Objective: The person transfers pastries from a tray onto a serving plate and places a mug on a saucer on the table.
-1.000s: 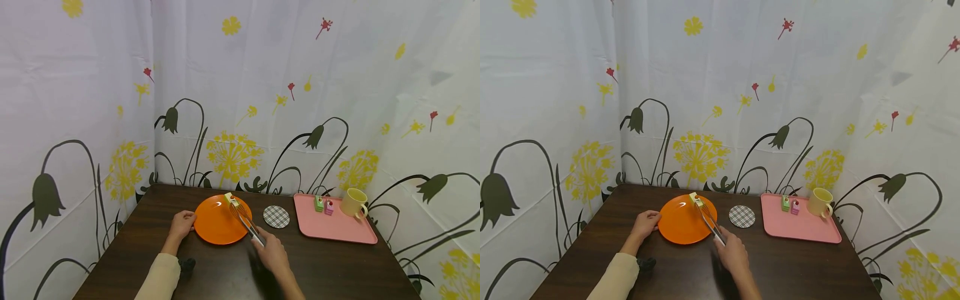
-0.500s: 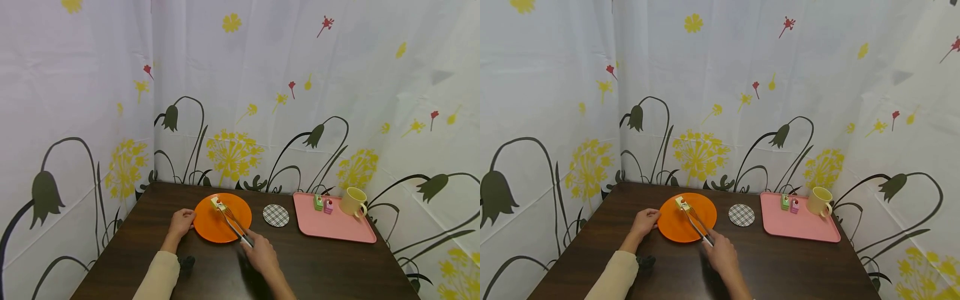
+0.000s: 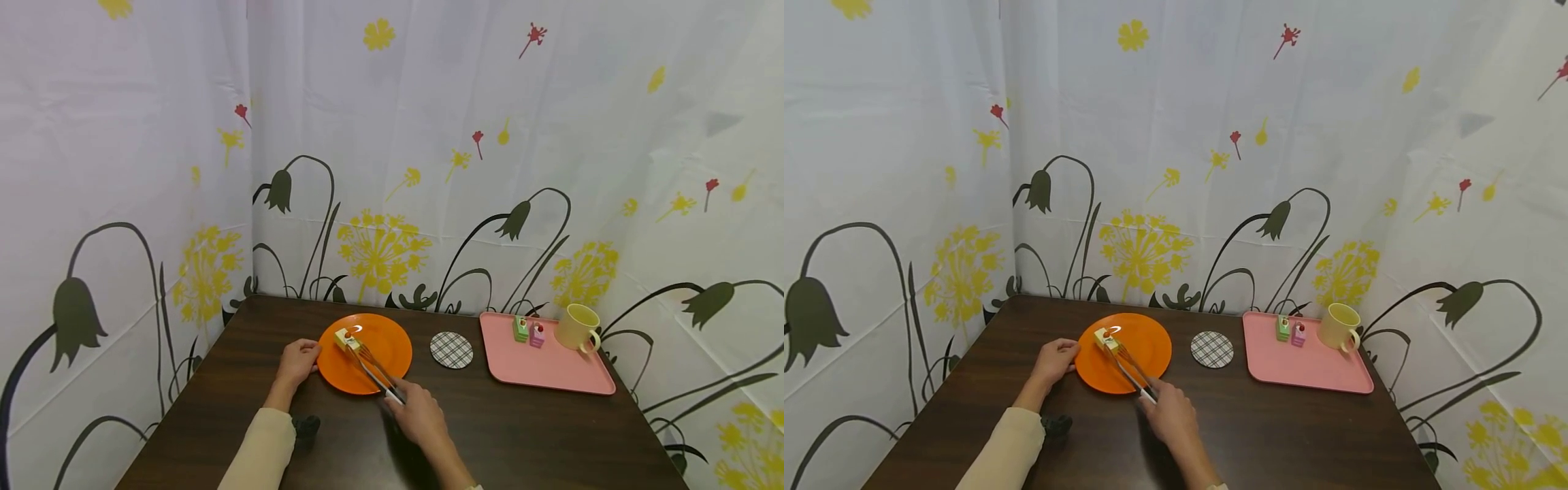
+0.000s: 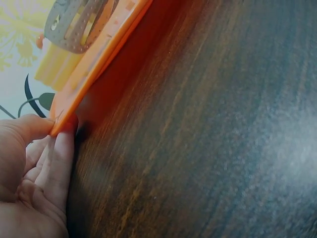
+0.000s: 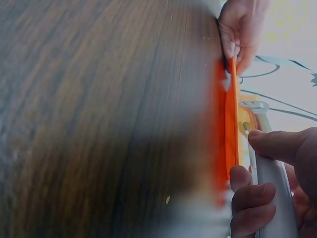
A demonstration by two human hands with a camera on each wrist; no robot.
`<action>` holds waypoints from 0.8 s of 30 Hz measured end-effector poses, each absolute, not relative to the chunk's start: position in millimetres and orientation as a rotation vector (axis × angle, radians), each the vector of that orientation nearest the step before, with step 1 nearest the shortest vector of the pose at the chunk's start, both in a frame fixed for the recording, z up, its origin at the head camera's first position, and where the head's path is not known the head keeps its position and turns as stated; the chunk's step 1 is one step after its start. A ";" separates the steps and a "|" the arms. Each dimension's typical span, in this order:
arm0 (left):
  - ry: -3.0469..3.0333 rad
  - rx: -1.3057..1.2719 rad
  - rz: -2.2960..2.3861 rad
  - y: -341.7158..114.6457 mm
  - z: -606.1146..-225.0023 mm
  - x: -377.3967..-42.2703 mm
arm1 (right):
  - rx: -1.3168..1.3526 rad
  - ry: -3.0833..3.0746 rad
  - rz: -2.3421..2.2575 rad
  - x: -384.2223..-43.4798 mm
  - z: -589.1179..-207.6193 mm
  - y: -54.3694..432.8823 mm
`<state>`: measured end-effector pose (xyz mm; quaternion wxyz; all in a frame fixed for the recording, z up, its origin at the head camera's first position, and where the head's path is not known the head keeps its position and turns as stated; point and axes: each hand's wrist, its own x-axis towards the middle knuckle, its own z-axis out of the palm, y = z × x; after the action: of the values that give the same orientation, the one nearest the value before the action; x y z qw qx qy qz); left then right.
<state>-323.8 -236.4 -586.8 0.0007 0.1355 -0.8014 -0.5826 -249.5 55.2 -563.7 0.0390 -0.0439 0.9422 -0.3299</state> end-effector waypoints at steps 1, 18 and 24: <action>-2.517 0.429 -1.828 -236.2 -586.9 -323.9 | -0.136 2.894 -1.008 -249.1 -563.8 54.3; -2.525 0.406 -1.829 -237.8 -589.6 -326.2 | -0.116 2.875 -0.954 -246.3 -562.8 50.2; -2.514 0.416 -1.841 -237.5 -590.2 -328.0 | -0.110 2.875 -0.934 -245.0 -563.6 49.7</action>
<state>-328.0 -237.5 -590.2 -0.0010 0.1324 -0.7998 -0.5855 -245.0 49.7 -563.6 0.0583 -0.0362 0.9488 -0.3083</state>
